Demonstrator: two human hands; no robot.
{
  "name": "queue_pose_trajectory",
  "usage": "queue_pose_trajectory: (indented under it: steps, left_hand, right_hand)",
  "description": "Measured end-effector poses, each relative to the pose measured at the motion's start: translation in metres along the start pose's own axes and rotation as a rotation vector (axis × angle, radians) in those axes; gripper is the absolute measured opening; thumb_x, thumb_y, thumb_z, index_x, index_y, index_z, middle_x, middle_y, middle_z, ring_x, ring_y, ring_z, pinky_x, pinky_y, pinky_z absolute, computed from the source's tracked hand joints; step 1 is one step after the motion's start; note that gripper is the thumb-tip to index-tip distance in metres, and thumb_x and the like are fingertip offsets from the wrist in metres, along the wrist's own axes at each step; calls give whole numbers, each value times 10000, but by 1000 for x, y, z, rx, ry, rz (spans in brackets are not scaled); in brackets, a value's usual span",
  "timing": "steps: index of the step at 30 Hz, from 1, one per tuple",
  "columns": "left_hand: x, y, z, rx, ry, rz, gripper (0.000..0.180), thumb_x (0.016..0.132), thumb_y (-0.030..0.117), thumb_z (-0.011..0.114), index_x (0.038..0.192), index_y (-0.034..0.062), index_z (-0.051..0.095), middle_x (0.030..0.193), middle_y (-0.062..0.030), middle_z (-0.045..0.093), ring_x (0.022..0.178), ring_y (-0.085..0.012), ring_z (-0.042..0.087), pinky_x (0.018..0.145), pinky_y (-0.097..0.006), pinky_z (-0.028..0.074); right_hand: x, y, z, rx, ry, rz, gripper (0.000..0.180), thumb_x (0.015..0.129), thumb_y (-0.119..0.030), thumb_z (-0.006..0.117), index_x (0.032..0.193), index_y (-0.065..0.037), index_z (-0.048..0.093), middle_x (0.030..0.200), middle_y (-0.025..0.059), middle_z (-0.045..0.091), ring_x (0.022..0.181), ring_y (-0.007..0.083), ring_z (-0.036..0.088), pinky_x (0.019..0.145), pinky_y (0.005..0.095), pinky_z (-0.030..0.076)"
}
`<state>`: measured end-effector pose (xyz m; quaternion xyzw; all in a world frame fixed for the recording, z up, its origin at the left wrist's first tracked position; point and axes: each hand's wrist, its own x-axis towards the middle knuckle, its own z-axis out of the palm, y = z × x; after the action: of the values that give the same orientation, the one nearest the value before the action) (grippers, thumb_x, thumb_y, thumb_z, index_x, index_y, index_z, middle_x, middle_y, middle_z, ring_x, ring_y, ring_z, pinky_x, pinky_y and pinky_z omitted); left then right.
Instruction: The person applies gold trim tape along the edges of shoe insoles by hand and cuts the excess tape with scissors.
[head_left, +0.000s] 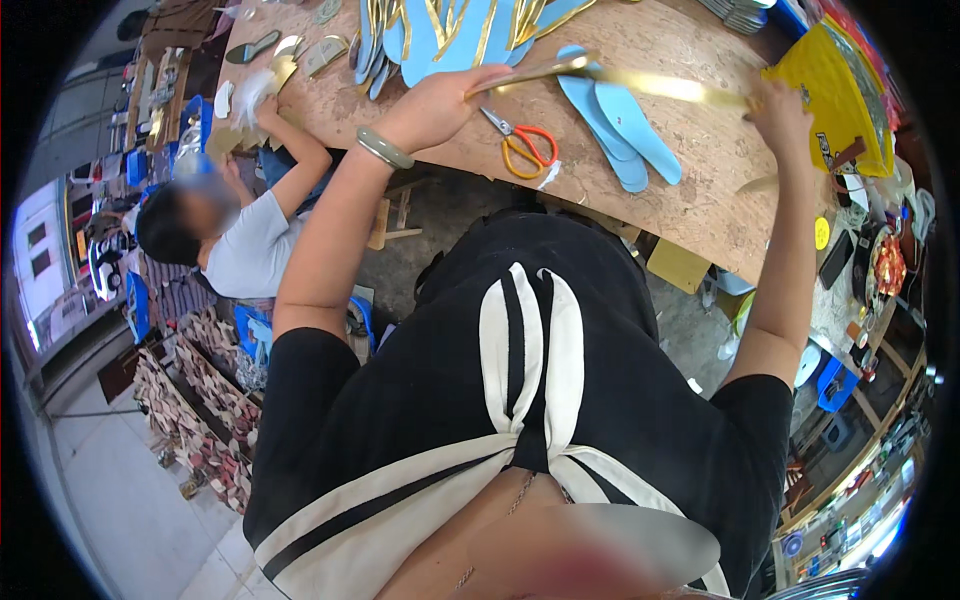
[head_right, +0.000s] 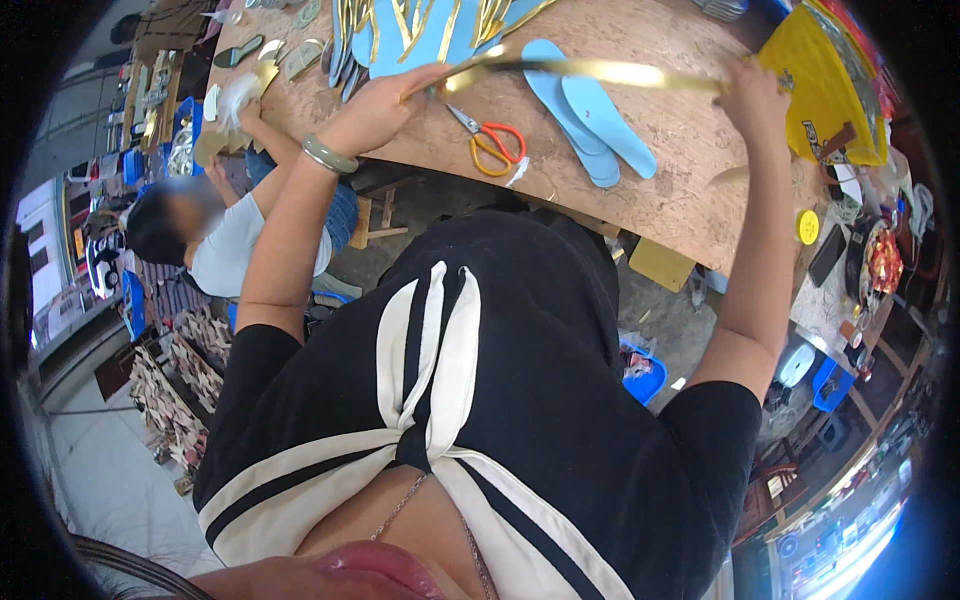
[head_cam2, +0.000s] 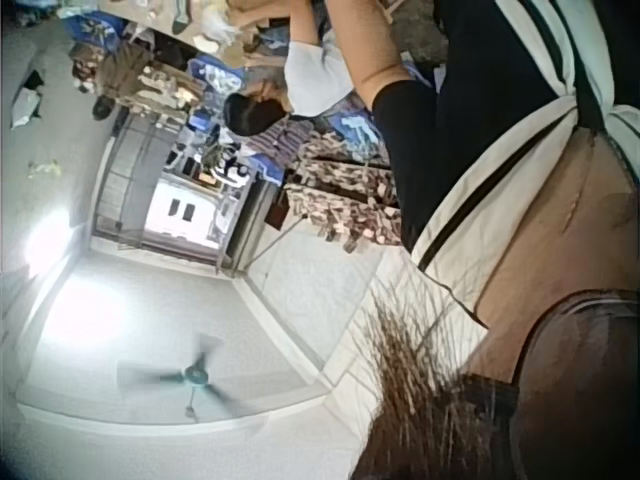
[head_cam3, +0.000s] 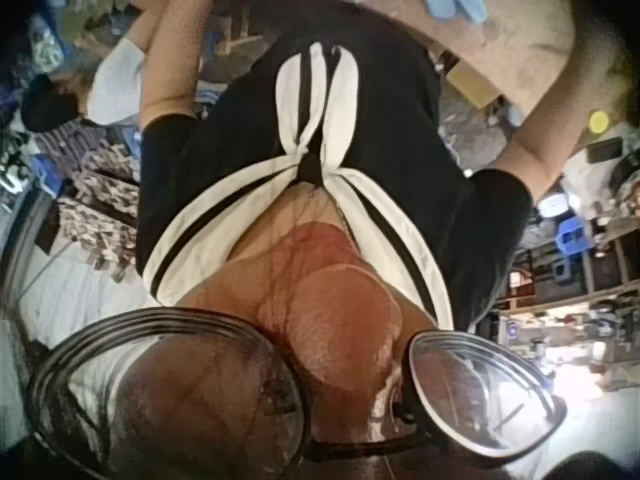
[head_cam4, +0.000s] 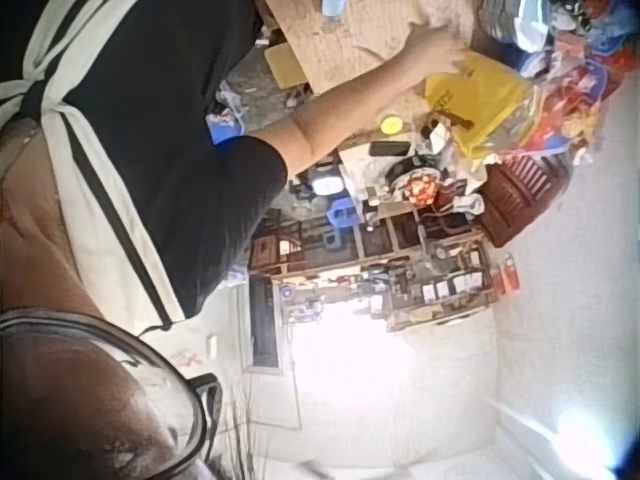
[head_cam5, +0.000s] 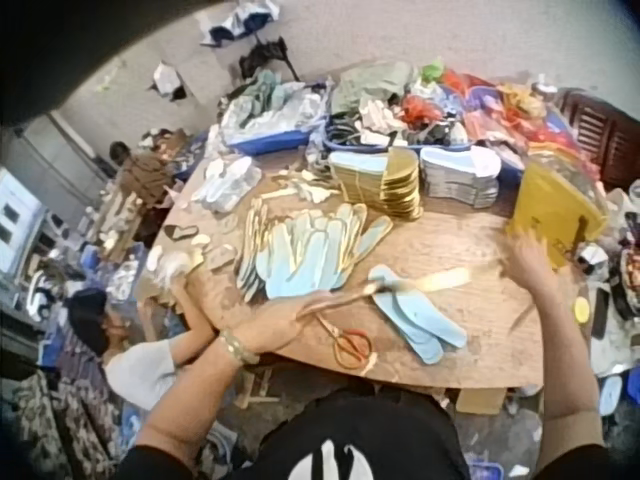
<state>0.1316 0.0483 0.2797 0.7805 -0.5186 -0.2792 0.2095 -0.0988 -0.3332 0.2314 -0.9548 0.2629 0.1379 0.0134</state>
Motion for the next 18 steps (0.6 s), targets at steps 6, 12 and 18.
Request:
queue_pose_trajectory:
  steps: [6, 12, 18]
  left_hand:
    - [9, -41, 29, 36, 263, -181, 328, 889, 165, 477, 1213, 144, 523, 1000, -163, 625, 893, -328, 599, 766, -379, 469]
    - [12, -61, 45, -1221, 212, -460, 346, 906, 111, 421, 1171, -103, 479, 1067, -155, 620, 953, -290, 614, 828, -376, 502]
    - [3, -67, 55, -1783, 159, -559, 395, 920, 104, 374, 1212, -161, 387, 1165, -261, 532, 1049, -347, 570, 912, -426, 471]
  right_hand:
    - [-10, -155, 53, 666, 100, -234, 177, 804, -157, 558, 926, -69, 652, 919, 139, 632, 857, 314, 598, 751, 394, 465]
    - [-3, -284, 197, 639, 7, -506, 312, 806, -242, 602, 1062, -77, 537, 936, 152, 615, 896, 309, 602, 766, 413, 488]
    - [13, -309, 205, 491, -164, -366, 506, 746, -325, 648, 1141, -90, 438, 929, 196, 603, 872, 339, 617, 724, 443, 504]
